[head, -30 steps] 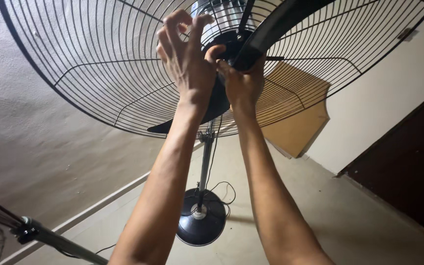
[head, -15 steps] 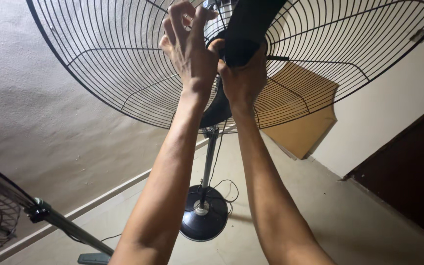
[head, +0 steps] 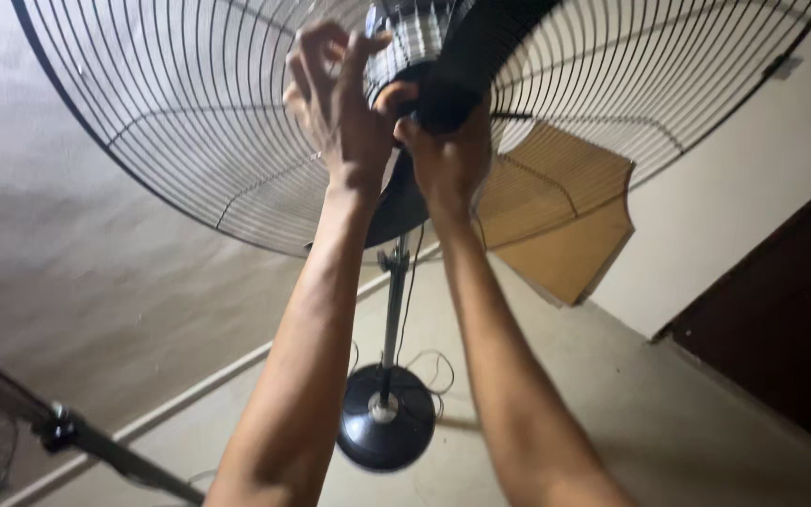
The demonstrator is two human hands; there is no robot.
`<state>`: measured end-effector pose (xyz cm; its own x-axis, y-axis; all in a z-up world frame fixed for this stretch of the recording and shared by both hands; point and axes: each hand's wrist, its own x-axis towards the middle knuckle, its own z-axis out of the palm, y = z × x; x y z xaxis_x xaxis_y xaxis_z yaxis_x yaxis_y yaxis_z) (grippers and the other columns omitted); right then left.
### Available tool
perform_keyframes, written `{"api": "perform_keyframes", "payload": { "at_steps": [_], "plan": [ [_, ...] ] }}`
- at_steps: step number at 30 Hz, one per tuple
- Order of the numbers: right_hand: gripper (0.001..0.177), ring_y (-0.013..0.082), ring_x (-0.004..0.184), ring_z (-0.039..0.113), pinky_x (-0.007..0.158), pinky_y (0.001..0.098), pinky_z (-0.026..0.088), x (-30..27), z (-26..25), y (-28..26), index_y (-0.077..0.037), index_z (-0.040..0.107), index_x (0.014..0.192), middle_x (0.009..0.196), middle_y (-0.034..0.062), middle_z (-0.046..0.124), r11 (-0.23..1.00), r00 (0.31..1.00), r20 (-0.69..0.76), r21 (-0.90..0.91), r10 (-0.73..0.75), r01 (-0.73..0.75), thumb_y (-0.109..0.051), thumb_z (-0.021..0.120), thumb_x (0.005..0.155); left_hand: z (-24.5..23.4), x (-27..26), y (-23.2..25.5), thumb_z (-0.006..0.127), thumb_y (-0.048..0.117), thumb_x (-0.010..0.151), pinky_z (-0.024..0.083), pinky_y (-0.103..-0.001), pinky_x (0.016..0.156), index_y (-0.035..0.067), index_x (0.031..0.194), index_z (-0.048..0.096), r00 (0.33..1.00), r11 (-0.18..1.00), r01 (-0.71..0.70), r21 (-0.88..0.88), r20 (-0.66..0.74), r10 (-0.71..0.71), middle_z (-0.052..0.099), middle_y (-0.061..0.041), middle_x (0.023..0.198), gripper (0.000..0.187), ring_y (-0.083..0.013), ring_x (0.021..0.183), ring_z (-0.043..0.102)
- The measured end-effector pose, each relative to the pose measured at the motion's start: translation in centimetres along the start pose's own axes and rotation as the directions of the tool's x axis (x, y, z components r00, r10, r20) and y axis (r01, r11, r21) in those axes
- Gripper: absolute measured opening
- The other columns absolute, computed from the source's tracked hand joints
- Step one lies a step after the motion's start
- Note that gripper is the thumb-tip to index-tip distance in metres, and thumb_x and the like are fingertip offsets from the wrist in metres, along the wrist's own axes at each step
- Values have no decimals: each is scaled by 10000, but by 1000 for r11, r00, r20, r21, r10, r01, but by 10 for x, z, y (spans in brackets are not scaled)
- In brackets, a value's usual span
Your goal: The person uses a screwdriver to loosen and remove the central hub cap of a standing fan. They then reattach the hub cap and tighten it back into place.
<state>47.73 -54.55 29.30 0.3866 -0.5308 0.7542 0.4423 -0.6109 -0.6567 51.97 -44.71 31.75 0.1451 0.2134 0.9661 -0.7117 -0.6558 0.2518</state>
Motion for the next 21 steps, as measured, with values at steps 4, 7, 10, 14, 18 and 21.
{"api": "perform_keyframes", "payload": {
  "at_steps": [4,7,10,14,18,21],
  "plan": [
    [558,274,918,753,800,404,615,-10,15,-4,-45,592,1184,1051,120,705,989,980,-183,110,-75,96,-106,828,682,0,6,-6,915,541,643,419,-541,924,267,1132,692,1000,999,18,-26,19,-18,478,20,1232,603,-230,1158,498],
    [411,280,1022,743,934,418,592,-16,13,6,-63,625,1209,1106,111,717,941,912,-234,-44,-336,336,-72,807,840,-3,0,-5,913,519,686,434,-522,942,265,1179,673,998,998,6,-61,62,-2,483,6,1272,605,-243,1207,495],
    [381,289,1039,735,943,412,585,-11,19,15,-67,620,1191,1088,124,709,923,904,-187,-74,-384,377,-65,806,858,-7,0,-6,931,482,717,436,-515,972,247,1229,653,999,999,-30,-32,36,32,480,-7,1311,627,-254,1236,484],
    [602,313,964,722,834,407,584,-5,20,19,30,528,1261,1080,173,688,969,931,-267,-77,-248,236,-196,859,811,-9,-4,8,958,321,747,466,-483,1015,229,1278,638,997,995,42,-87,69,-36,479,-21,1344,627,-254,1262,489],
    [667,276,874,786,775,359,638,1,16,11,23,554,1207,1014,134,752,1000,982,-187,18,2,1,-315,888,739,-15,5,19,957,210,714,486,-435,1050,224,1271,638,1000,995,10,-102,13,-8,508,-35,1315,642,-280,1245,492],
    [691,260,862,800,765,338,646,0,14,13,15,591,1202,1001,125,775,997,987,-142,21,74,-72,-383,892,723,-23,2,13,924,105,799,499,-409,1077,204,1346,623,999,979,17,-203,45,-8,537,-19,1339,632,-262,1257,523]
  ]
}}
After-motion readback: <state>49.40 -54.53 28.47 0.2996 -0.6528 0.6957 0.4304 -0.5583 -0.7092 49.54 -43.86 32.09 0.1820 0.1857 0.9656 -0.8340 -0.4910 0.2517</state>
